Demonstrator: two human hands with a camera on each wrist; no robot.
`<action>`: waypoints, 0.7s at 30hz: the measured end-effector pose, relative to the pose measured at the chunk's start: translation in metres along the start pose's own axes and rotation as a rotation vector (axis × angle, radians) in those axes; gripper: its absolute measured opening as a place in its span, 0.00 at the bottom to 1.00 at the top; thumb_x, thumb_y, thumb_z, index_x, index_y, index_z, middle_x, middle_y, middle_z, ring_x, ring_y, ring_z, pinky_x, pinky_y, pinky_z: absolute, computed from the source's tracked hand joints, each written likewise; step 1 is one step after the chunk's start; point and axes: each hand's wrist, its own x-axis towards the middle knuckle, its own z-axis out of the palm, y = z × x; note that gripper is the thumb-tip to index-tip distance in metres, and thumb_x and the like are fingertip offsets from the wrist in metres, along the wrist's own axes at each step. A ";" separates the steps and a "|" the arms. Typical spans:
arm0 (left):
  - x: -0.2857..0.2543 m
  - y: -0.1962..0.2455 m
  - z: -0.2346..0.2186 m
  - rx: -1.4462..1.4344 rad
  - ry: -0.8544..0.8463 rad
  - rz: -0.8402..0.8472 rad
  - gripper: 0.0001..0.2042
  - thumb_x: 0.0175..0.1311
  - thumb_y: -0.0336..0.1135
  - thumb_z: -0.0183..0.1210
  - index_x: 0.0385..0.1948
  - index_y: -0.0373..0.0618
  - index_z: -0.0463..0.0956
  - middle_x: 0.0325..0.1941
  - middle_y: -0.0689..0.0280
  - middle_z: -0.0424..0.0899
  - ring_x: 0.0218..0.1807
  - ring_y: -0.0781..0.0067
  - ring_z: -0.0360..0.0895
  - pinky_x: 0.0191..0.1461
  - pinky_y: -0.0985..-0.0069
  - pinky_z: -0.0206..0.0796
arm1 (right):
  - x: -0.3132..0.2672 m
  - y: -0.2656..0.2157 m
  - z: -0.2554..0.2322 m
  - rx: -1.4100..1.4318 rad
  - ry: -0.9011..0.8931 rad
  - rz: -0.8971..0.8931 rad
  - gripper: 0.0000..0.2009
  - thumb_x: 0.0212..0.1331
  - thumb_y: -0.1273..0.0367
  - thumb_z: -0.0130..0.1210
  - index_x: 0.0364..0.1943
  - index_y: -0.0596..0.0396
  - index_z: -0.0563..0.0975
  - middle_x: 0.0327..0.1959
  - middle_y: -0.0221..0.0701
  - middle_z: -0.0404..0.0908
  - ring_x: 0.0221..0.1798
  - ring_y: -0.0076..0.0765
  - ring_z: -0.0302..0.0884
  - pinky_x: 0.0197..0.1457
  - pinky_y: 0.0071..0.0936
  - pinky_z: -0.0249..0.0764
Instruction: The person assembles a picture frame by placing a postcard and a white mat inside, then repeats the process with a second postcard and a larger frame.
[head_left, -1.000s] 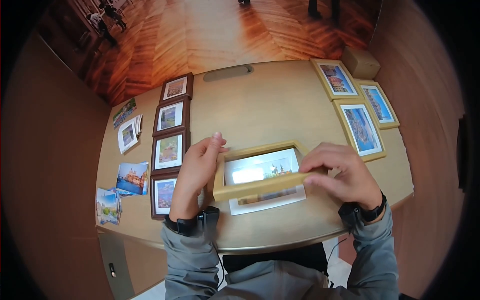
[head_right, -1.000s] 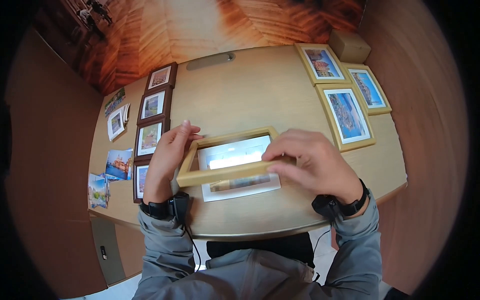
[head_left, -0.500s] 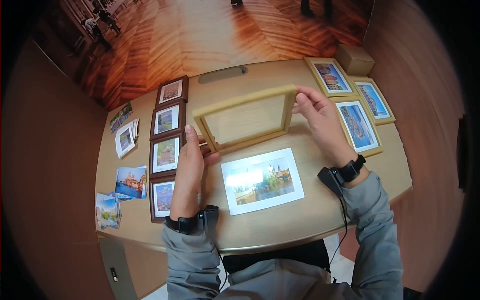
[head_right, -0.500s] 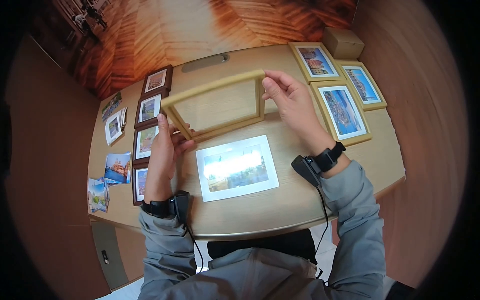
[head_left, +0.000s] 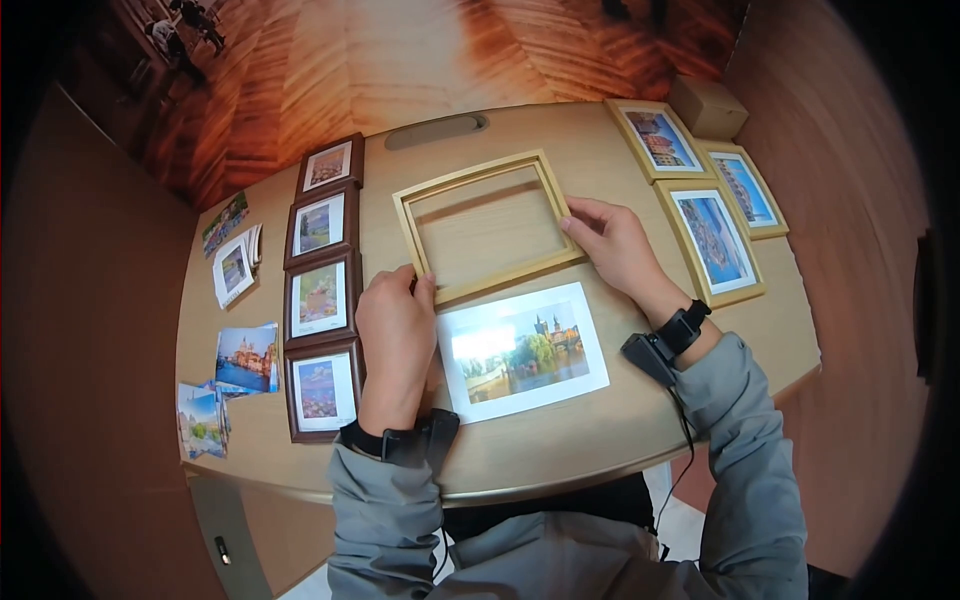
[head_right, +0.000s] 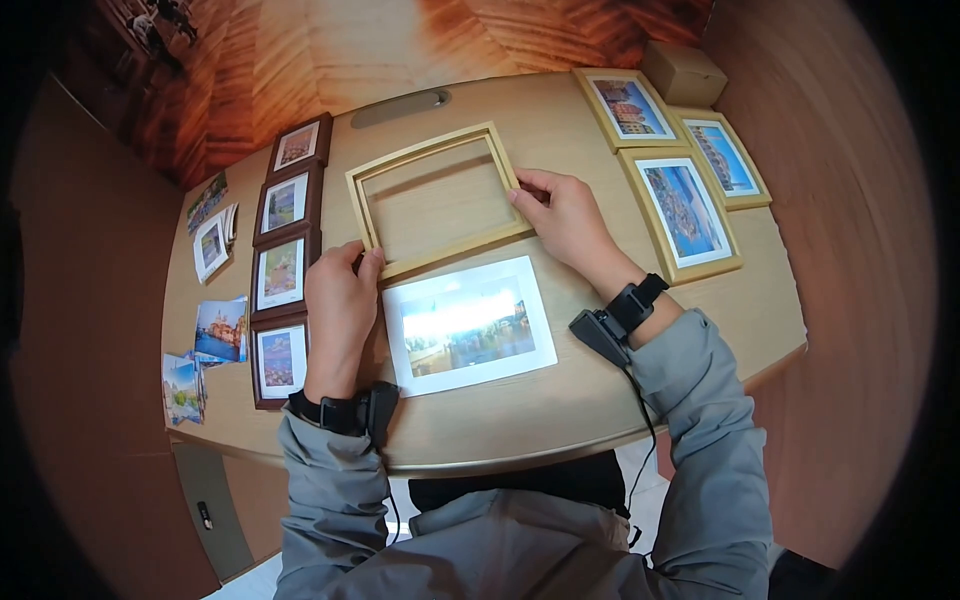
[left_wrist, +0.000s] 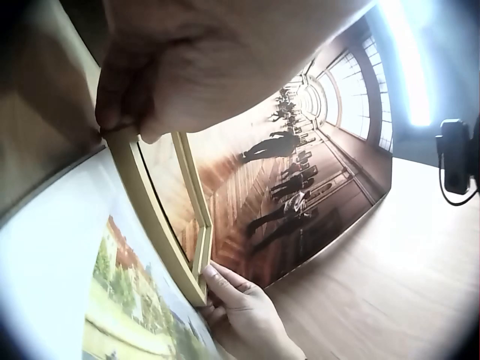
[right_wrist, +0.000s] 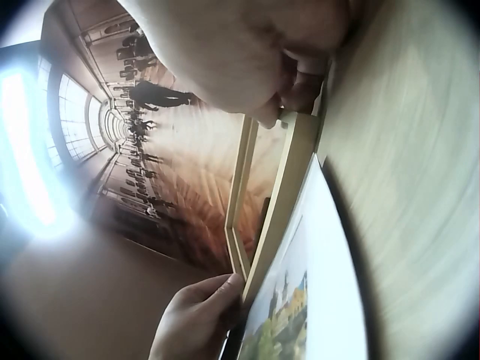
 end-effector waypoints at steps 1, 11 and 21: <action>0.000 0.001 0.000 0.001 -0.001 -0.002 0.11 0.71 0.36 0.62 0.34 0.34 0.83 0.32 0.45 0.83 0.38 0.37 0.82 0.44 0.49 0.73 | -0.001 -0.003 0.000 -0.055 0.015 0.001 0.16 0.70 0.71 0.64 0.58 0.61 0.84 0.43 0.35 0.90 0.40 0.23 0.82 0.47 0.24 0.79; -0.003 0.015 0.004 0.052 -0.083 -0.055 0.14 0.75 0.37 0.59 0.40 0.31 0.81 0.37 0.44 0.81 0.42 0.38 0.81 0.48 0.50 0.74 | -0.010 -0.009 -0.003 -0.348 0.031 -0.107 0.16 0.69 0.67 0.65 0.55 0.63 0.85 0.40 0.41 0.84 0.40 0.37 0.82 0.50 0.31 0.79; -0.007 0.018 -0.014 0.142 -0.109 -0.024 0.16 0.74 0.38 0.61 0.50 0.29 0.80 0.42 0.43 0.83 0.45 0.37 0.82 0.50 0.51 0.75 | -0.028 -0.017 -0.016 -0.159 -0.182 -0.084 0.18 0.69 0.69 0.64 0.60 0.61 0.83 0.43 0.40 0.84 0.42 0.34 0.82 0.52 0.29 0.80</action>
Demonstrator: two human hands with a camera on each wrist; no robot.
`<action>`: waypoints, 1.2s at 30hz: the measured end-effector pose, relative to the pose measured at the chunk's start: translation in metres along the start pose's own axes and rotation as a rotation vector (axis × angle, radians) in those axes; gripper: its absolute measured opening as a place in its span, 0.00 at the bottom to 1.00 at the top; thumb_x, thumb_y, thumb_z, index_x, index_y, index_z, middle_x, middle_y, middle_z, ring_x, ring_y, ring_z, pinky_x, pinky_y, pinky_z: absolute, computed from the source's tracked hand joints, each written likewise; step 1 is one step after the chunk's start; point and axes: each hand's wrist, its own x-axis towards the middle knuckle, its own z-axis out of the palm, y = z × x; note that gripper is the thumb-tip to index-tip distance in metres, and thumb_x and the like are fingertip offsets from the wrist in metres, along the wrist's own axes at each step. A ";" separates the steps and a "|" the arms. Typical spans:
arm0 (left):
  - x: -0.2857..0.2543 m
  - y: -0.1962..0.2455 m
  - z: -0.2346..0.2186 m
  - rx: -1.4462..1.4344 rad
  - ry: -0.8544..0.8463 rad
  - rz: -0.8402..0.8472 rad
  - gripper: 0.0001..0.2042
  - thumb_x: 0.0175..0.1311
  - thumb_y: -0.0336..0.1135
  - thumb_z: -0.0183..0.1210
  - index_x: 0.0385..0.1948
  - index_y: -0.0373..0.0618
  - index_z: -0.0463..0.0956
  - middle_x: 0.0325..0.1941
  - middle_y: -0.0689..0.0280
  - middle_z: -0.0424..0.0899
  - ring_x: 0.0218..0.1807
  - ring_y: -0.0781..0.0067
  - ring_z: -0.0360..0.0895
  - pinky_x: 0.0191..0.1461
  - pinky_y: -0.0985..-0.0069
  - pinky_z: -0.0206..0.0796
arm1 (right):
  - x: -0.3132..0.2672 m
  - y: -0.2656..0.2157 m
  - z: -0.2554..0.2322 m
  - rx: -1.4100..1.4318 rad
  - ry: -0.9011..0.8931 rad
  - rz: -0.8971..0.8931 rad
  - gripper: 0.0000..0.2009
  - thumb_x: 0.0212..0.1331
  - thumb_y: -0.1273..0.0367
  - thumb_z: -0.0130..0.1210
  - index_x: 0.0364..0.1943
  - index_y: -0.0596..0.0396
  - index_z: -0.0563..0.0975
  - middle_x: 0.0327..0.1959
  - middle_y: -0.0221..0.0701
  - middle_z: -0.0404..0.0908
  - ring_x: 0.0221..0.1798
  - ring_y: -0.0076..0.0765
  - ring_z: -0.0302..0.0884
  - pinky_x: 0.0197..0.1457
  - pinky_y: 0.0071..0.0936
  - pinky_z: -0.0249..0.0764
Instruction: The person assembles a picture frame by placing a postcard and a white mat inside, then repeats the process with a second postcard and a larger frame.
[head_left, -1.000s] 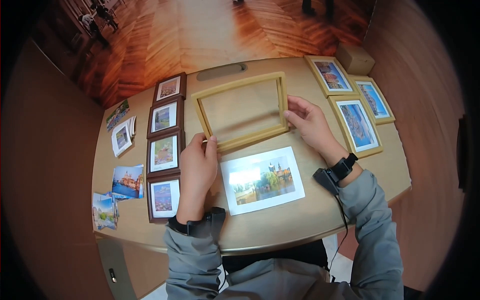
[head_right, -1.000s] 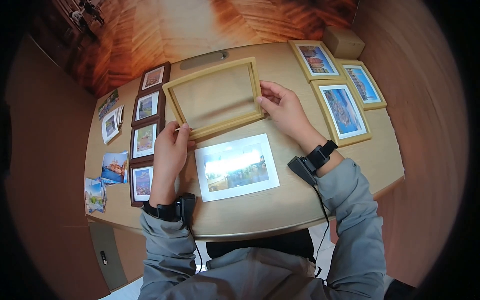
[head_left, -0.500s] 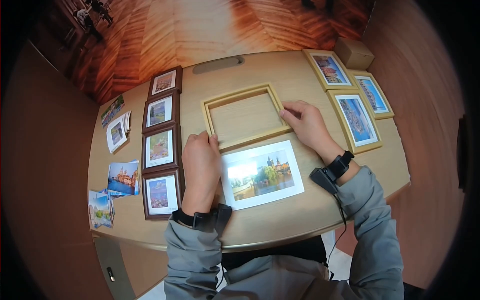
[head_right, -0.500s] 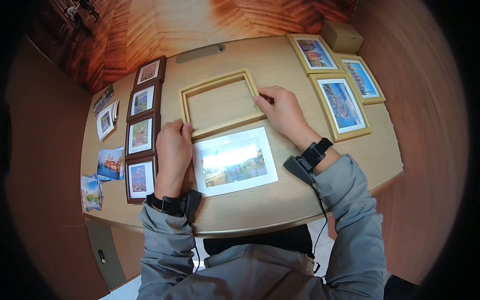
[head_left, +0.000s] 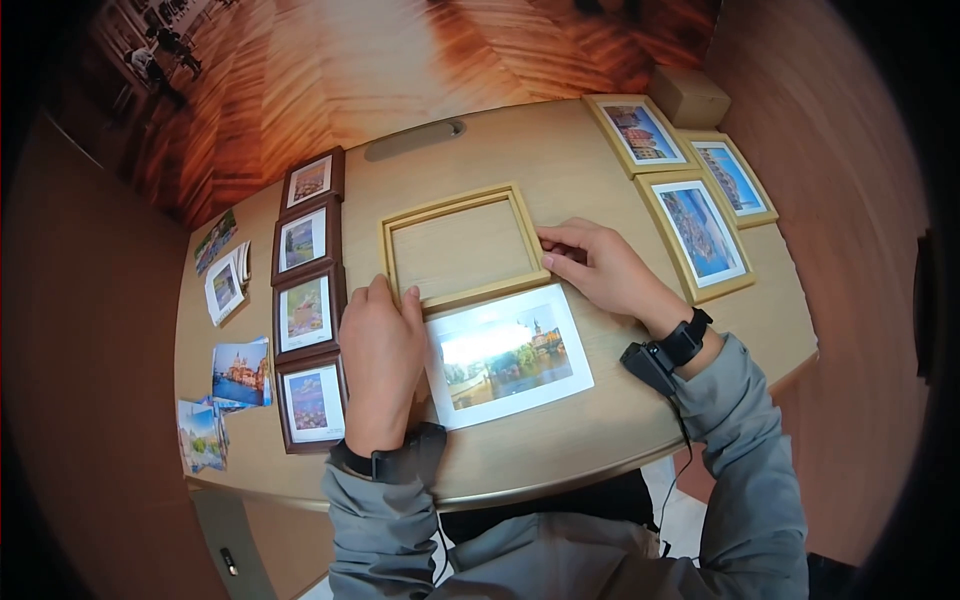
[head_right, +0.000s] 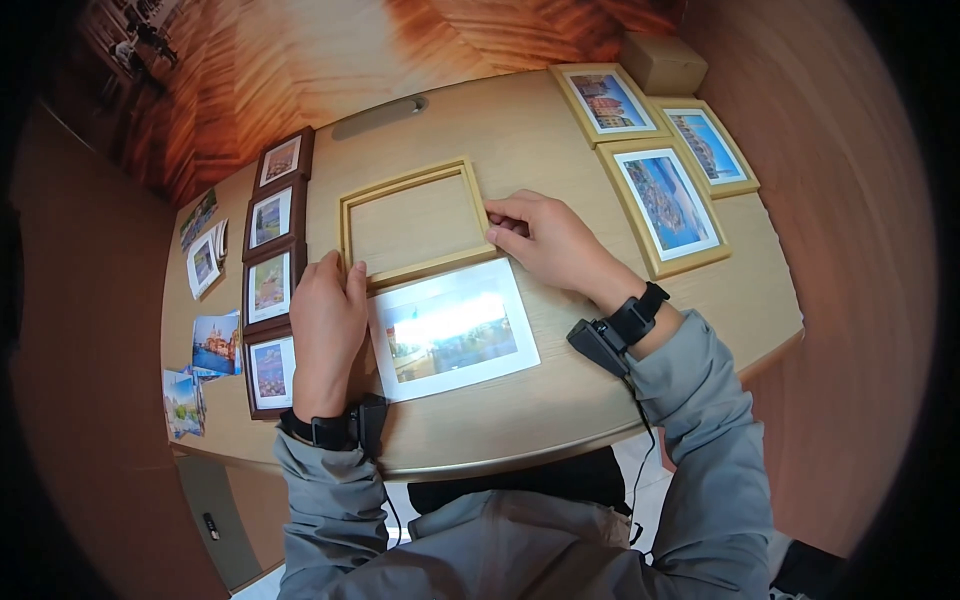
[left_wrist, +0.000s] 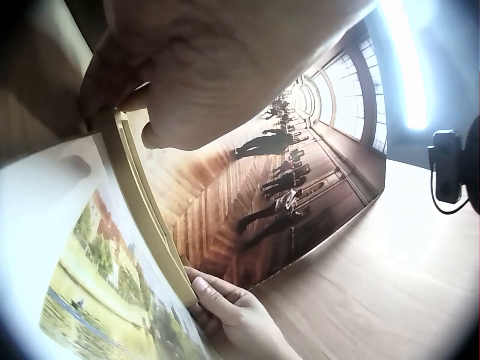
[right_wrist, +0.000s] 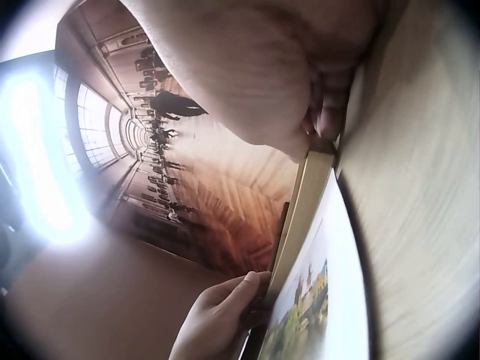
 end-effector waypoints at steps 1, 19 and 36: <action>0.000 -0.001 -0.001 0.066 -0.014 -0.013 0.18 0.74 0.38 0.61 0.54 0.29 0.80 0.45 0.42 0.85 0.47 0.38 0.83 0.51 0.53 0.75 | -0.001 -0.002 0.000 0.005 -0.016 -0.006 0.16 0.68 0.70 0.64 0.57 0.62 0.84 0.43 0.41 0.84 0.42 0.34 0.83 0.52 0.29 0.80; -0.009 -0.001 0.001 -0.021 0.004 0.116 0.21 0.72 0.40 0.64 0.57 0.30 0.79 0.65 0.43 0.78 0.64 0.38 0.76 0.68 0.55 0.70 | -0.036 -0.053 -0.005 -0.484 -0.266 -0.006 0.31 0.40 0.60 0.84 0.46 0.59 0.79 0.48 0.43 0.79 0.54 0.54 0.77 0.58 0.39 0.75; -0.009 0.006 0.007 -0.030 -0.025 0.090 0.22 0.68 0.39 0.67 0.56 0.30 0.80 0.66 0.41 0.75 0.67 0.38 0.73 0.69 0.54 0.69 | -0.048 -0.071 0.014 -0.511 -0.405 0.037 0.31 0.43 0.59 0.83 0.45 0.64 0.77 0.44 0.46 0.78 0.53 0.54 0.75 0.60 0.40 0.73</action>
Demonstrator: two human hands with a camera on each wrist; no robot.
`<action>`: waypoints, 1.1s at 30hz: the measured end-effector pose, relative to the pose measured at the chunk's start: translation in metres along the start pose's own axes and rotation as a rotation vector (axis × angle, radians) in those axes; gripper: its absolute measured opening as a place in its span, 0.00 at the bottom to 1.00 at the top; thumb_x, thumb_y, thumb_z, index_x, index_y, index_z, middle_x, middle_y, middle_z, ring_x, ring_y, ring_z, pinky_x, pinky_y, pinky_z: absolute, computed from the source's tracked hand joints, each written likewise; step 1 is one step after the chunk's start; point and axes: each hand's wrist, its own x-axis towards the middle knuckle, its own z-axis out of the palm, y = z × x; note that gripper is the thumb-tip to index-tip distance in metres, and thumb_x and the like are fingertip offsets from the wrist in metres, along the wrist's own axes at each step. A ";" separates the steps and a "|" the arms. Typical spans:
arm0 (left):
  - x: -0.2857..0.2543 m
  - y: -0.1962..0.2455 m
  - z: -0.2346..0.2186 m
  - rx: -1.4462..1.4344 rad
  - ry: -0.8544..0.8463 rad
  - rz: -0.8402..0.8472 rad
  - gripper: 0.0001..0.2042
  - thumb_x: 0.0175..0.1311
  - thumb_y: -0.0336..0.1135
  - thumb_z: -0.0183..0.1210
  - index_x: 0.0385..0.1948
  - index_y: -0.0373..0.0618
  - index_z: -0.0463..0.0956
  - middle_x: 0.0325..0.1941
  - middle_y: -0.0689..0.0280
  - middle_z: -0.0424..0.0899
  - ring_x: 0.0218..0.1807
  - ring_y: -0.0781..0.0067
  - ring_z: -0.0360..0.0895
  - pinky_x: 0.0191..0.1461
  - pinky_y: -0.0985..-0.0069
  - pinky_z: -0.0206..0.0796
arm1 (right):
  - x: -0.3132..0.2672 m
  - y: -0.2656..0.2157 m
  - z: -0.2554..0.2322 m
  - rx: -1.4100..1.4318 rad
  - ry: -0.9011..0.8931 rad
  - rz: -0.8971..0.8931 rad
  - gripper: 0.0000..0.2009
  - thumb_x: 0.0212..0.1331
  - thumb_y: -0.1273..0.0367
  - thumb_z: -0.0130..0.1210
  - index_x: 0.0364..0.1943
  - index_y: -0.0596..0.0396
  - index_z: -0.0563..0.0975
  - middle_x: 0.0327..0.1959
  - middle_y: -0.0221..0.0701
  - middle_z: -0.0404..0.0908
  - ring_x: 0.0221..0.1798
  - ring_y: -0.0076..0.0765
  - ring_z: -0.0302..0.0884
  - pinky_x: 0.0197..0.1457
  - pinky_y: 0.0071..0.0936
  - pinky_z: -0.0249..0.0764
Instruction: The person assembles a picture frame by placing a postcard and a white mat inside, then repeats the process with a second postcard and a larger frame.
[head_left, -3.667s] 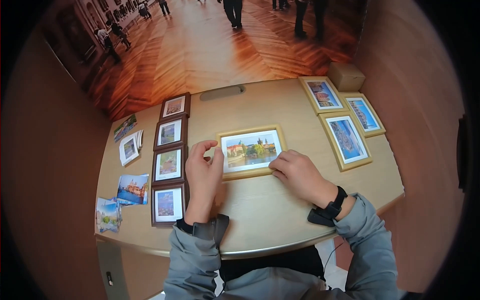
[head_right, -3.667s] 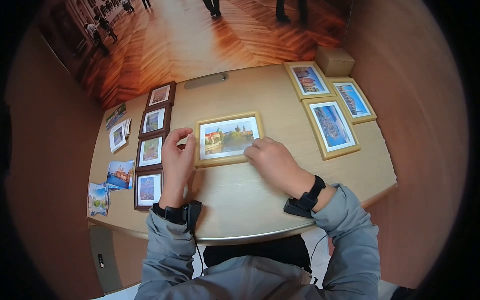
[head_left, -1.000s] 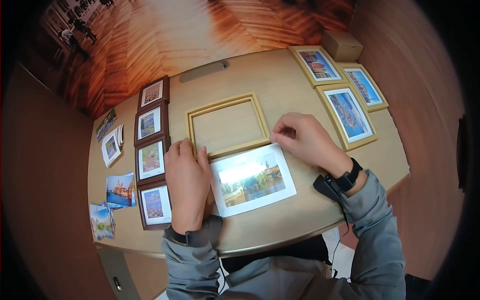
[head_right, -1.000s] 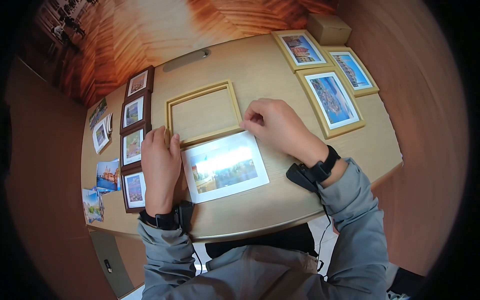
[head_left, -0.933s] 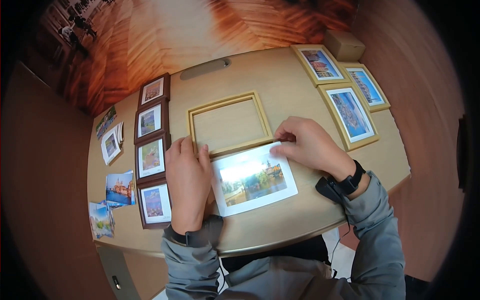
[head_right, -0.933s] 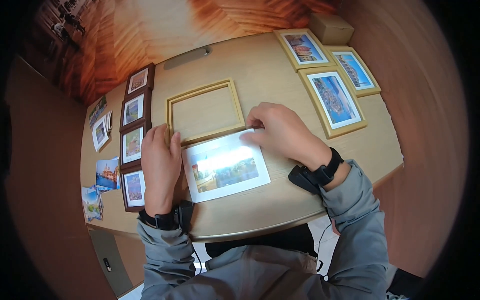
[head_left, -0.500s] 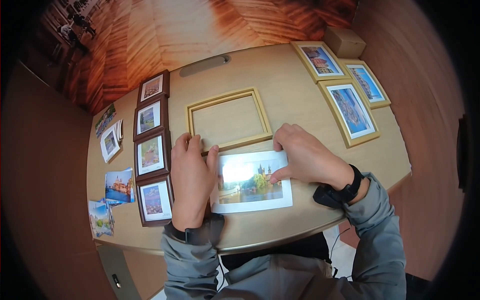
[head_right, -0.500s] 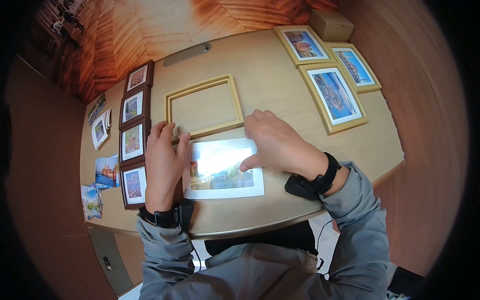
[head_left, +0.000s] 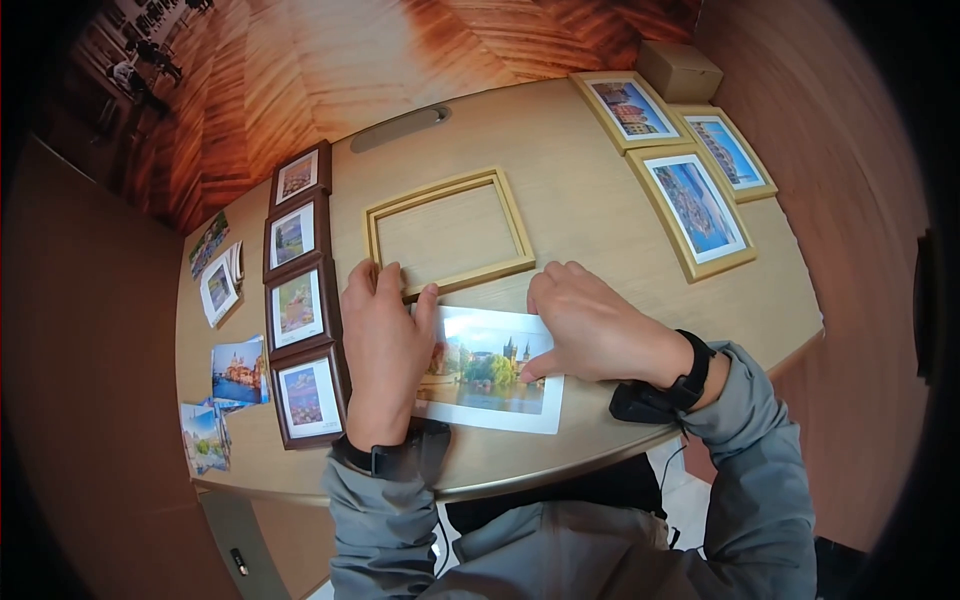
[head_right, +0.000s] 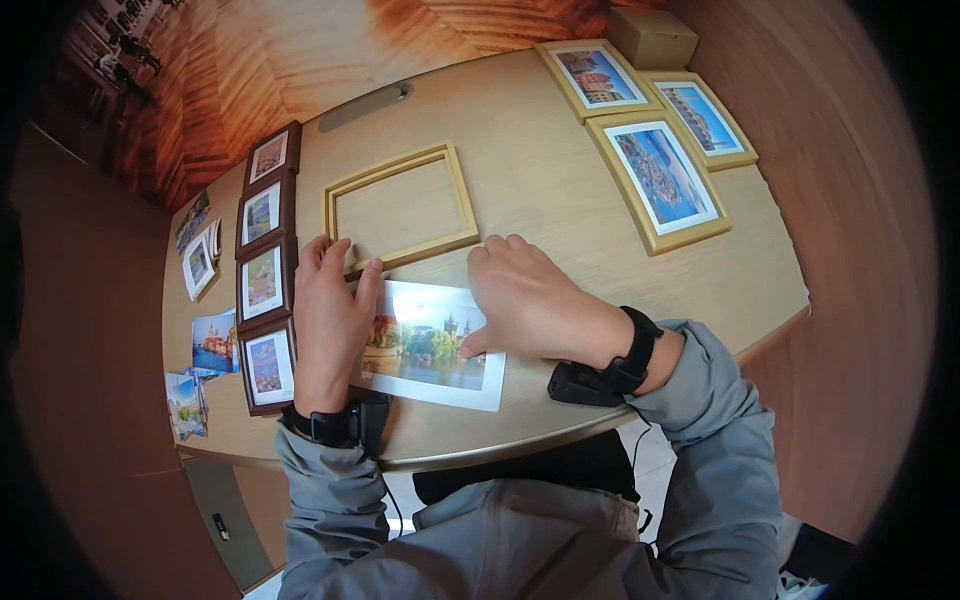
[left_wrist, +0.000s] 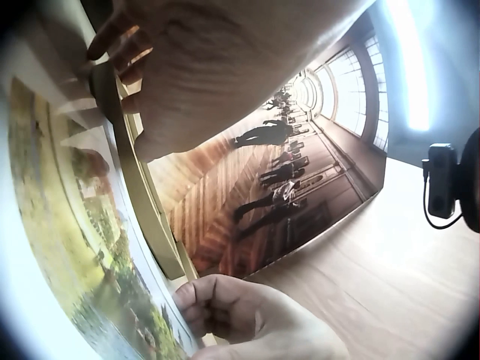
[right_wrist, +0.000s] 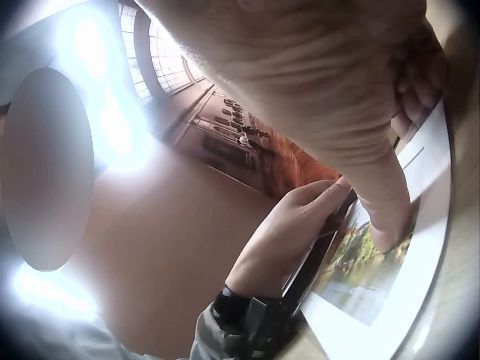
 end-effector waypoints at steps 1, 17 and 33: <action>0.000 0.000 0.002 0.015 0.002 0.010 0.22 0.68 0.40 0.67 0.56 0.30 0.80 0.66 0.41 0.74 0.67 0.39 0.73 0.69 0.54 0.69 | 0.001 0.000 0.002 0.002 0.010 -0.002 0.31 0.43 0.59 0.83 0.44 0.65 0.77 0.44 0.47 0.79 0.53 0.54 0.76 0.59 0.40 0.73; 0.008 -0.007 -0.012 -0.207 -0.084 -0.071 0.19 0.79 0.45 0.56 0.41 0.34 0.85 0.44 0.46 0.87 0.55 0.38 0.78 0.61 0.52 0.69 | -0.028 0.060 -0.068 0.859 0.049 0.132 0.17 0.56 0.68 0.77 0.43 0.63 0.83 0.37 0.30 0.88 0.38 0.22 0.84 0.43 0.23 0.78; -0.021 0.017 -0.044 0.021 -0.239 0.023 0.16 0.45 0.40 0.80 0.29 0.37 0.88 0.35 0.53 0.85 0.41 0.48 0.81 0.46 0.58 0.72 | -0.017 0.075 -0.041 0.064 0.635 0.433 0.22 0.52 0.63 0.78 0.39 0.66 0.81 0.30 0.51 0.86 0.33 0.49 0.87 0.40 0.40 0.81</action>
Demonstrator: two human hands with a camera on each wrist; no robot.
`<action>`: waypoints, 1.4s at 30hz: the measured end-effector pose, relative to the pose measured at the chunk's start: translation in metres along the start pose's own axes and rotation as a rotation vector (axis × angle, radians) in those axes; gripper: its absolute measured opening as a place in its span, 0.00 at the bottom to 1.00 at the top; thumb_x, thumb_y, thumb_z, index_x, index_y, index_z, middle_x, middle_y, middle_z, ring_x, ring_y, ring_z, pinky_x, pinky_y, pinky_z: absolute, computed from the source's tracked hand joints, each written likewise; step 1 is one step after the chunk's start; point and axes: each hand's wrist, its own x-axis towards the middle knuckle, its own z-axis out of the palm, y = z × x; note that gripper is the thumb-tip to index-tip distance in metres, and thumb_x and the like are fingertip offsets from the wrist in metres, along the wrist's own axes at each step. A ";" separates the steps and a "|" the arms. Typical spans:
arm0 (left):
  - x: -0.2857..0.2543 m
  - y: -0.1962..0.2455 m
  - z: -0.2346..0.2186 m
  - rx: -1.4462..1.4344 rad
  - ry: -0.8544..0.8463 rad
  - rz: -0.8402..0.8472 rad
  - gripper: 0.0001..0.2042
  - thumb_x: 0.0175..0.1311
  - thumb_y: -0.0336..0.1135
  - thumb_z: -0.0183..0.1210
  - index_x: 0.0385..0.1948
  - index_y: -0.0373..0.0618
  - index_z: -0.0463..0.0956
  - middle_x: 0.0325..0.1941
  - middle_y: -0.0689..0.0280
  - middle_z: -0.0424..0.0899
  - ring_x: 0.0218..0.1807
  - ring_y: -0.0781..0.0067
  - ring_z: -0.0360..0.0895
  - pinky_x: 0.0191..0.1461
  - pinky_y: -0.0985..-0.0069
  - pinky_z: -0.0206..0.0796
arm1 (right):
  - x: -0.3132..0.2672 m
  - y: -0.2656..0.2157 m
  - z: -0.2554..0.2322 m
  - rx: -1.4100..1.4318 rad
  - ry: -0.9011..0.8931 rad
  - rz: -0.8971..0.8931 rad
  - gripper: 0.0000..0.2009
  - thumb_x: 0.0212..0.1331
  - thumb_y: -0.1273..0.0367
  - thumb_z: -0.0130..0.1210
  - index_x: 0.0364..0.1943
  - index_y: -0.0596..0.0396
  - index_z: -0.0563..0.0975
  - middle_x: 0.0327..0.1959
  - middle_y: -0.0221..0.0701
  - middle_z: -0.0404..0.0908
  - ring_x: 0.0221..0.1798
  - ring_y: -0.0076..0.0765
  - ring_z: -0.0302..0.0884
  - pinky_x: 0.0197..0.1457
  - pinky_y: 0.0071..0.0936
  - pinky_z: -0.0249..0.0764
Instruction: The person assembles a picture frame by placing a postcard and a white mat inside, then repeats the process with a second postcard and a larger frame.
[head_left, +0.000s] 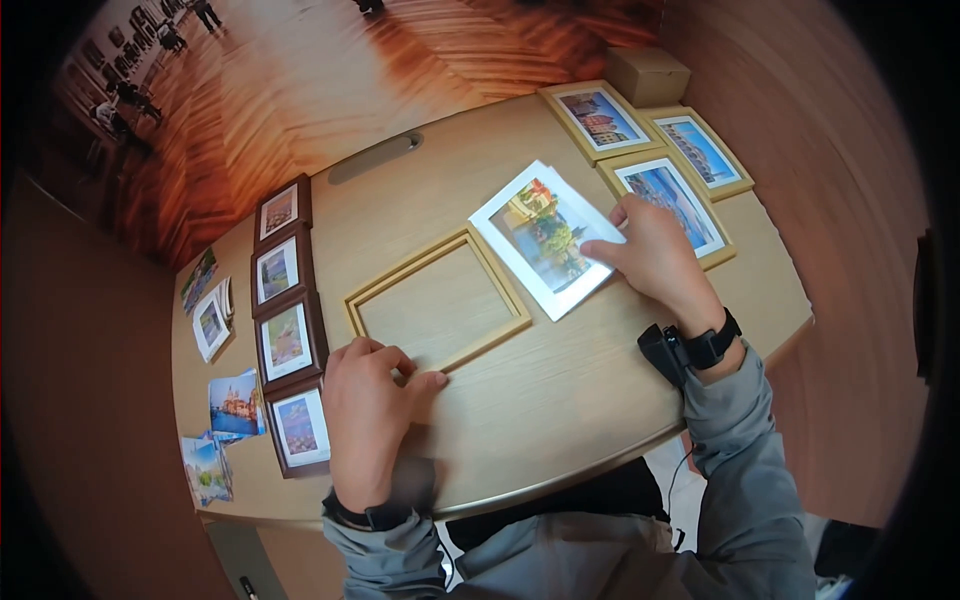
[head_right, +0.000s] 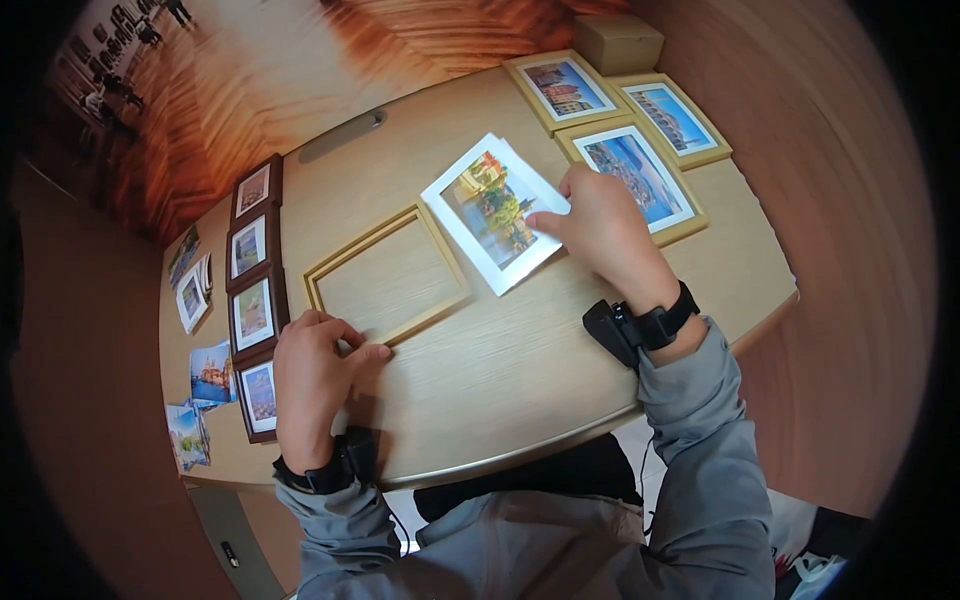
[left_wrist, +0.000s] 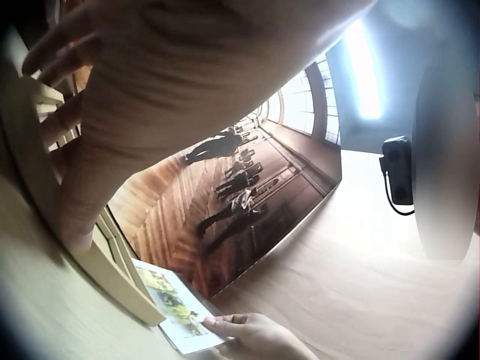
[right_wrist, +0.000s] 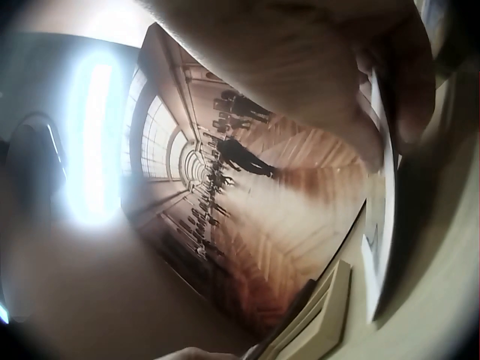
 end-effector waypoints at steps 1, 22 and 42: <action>-0.001 -0.001 0.001 0.009 0.005 0.013 0.17 0.44 0.40 0.81 0.29 0.37 0.89 0.34 0.55 0.84 0.42 0.49 0.81 0.46 0.59 0.72 | -0.002 -0.006 -0.004 -0.042 -0.054 0.039 0.21 0.52 0.60 0.78 0.36 0.67 0.83 0.32 0.54 0.85 0.36 0.57 0.86 0.45 0.45 0.80; -0.002 -0.014 -0.004 -0.176 -0.109 0.151 0.20 0.36 0.40 0.84 0.26 0.39 0.85 0.36 0.59 0.81 0.51 0.52 0.77 0.52 0.60 0.70 | -0.014 -0.034 0.006 0.690 0.191 -0.244 0.10 0.70 0.74 0.63 0.52 0.56 0.87 0.30 0.26 0.85 0.22 0.15 0.72 0.25 0.17 0.67; 0.002 -0.025 0.008 -0.281 0.152 -0.102 0.10 0.80 0.32 0.52 0.48 0.35 0.80 0.34 0.46 0.85 0.36 0.46 0.85 0.42 0.60 0.74 | -0.047 -0.050 0.020 -0.120 -0.267 -1.062 0.15 0.52 0.72 0.63 0.46 0.50 0.87 0.36 0.27 0.82 0.33 0.32 0.80 0.32 0.32 0.77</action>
